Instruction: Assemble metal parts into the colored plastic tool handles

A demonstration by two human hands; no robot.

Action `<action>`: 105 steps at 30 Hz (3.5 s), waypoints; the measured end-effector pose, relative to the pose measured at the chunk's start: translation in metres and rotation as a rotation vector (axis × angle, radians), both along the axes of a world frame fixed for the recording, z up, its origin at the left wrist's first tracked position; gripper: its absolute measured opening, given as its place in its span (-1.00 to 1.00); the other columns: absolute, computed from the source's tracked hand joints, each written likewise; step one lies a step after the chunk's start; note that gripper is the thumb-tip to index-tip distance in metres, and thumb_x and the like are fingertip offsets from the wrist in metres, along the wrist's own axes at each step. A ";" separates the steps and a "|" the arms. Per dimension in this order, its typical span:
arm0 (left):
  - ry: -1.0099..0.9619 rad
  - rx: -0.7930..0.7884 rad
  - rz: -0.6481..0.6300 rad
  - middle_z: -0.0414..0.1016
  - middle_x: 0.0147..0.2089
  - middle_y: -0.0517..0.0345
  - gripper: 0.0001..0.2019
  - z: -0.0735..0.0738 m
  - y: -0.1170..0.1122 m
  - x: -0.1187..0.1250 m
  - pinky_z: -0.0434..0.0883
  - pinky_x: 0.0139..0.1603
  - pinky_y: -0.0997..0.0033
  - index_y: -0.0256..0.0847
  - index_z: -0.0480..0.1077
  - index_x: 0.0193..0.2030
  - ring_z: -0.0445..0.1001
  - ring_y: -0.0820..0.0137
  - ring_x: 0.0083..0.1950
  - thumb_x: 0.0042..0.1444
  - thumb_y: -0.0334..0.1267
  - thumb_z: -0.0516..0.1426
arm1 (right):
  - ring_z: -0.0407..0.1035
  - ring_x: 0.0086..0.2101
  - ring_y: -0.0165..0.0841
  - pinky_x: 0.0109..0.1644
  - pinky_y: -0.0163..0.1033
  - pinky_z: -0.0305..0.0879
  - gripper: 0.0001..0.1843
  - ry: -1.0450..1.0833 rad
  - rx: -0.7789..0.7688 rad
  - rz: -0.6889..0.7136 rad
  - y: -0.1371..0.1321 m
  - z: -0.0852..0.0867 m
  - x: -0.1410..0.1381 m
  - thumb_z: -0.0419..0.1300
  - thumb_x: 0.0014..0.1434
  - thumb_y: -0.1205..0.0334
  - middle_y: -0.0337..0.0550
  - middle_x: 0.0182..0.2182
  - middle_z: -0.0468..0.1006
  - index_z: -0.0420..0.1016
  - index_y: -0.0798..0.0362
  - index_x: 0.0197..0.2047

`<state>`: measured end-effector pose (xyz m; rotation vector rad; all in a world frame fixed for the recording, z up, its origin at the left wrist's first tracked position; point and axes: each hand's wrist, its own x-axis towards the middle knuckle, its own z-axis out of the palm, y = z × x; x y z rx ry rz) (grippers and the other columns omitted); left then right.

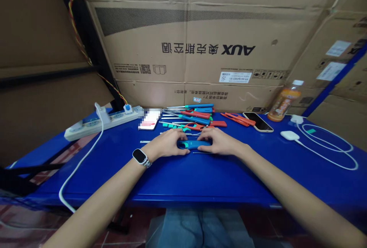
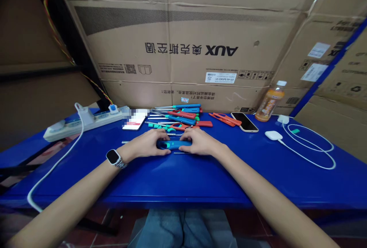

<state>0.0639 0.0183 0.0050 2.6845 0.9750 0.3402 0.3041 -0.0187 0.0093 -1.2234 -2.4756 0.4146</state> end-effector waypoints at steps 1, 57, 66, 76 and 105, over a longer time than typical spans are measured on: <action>0.001 0.001 0.001 0.49 -0.10 0.04 -0.61 0.000 0.000 0.000 0.37 -0.14 0.31 -0.18 0.50 -0.11 0.47 0.19 -0.12 0.06 0.08 0.23 | 0.36 -0.32 -0.33 -0.23 -0.24 0.22 -0.76 -0.011 0.000 0.006 0.001 0.000 0.000 0.30 0.14 0.15 -0.11 -0.29 0.53 0.60 0.11 -0.17; -1.150 -0.486 0.218 0.56 -0.17 -0.01 -0.54 0.006 0.004 0.022 0.46 -0.18 0.32 -0.27 0.45 -0.15 0.54 0.28 -0.17 0.19 0.15 0.10 | 0.38 -0.41 -0.30 -0.30 -0.24 0.17 -0.64 0.279 0.011 -0.249 -0.028 -0.018 -0.036 -0.19 0.42 -0.01 -0.17 -0.39 0.52 0.32 -0.01 -0.19; -1.242 -0.738 0.216 0.39 -0.52 0.26 -0.64 0.014 0.014 0.001 0.48 -0.47 0.45 -0.26 0.36 -0.28 0.47 0.44 -0.53 0.15 0.06 0.19 | 0.33 -0.46 -0.35 -0.31 -0.26 0.14 -0.51 0.162 -0.024 -0.255 0.013 0.001 -0.050 -0.15 0.41 -0.02 -0.24 -0.55 0.43 0.47 0.02 -0.33; -0.654 -0.151 0.177 0.33 -0.56 0.26 -0.67 0.016 0.018 -0.023 0.13 -0.65 0.53 -0.23 0.37 -0.37 0.25 0.51 -0.65 0.26 -0.01 0.06 | 0.28 -0.01 -0.09 0.07 0.01 0.15 -0.86 -0.196 0.207 -0.162 0.076 -0.008 -0.078 0.26 0.18 0.21 0.03 -0.17 0.46 0.55 0.09 -0.23; -0.102 0.104 0.015 0.48 -0.39 0.11 -0.66 0.012 0.009 -0.015 0.18 -0.37 0.41 -0.21 0.42 -0.23 0.35 0.34 -0.44 0.35 -0.08 -0.08 | 0.30 -0.55 -0.44 -0.41 -0.29 0.27 -0.48 1.193 -0.091 -0.356 0.021 -0.012 -0.006 0.35 -0.10 -0.26 -0.30 -0.58 0.47 0.33 0.00 -0.39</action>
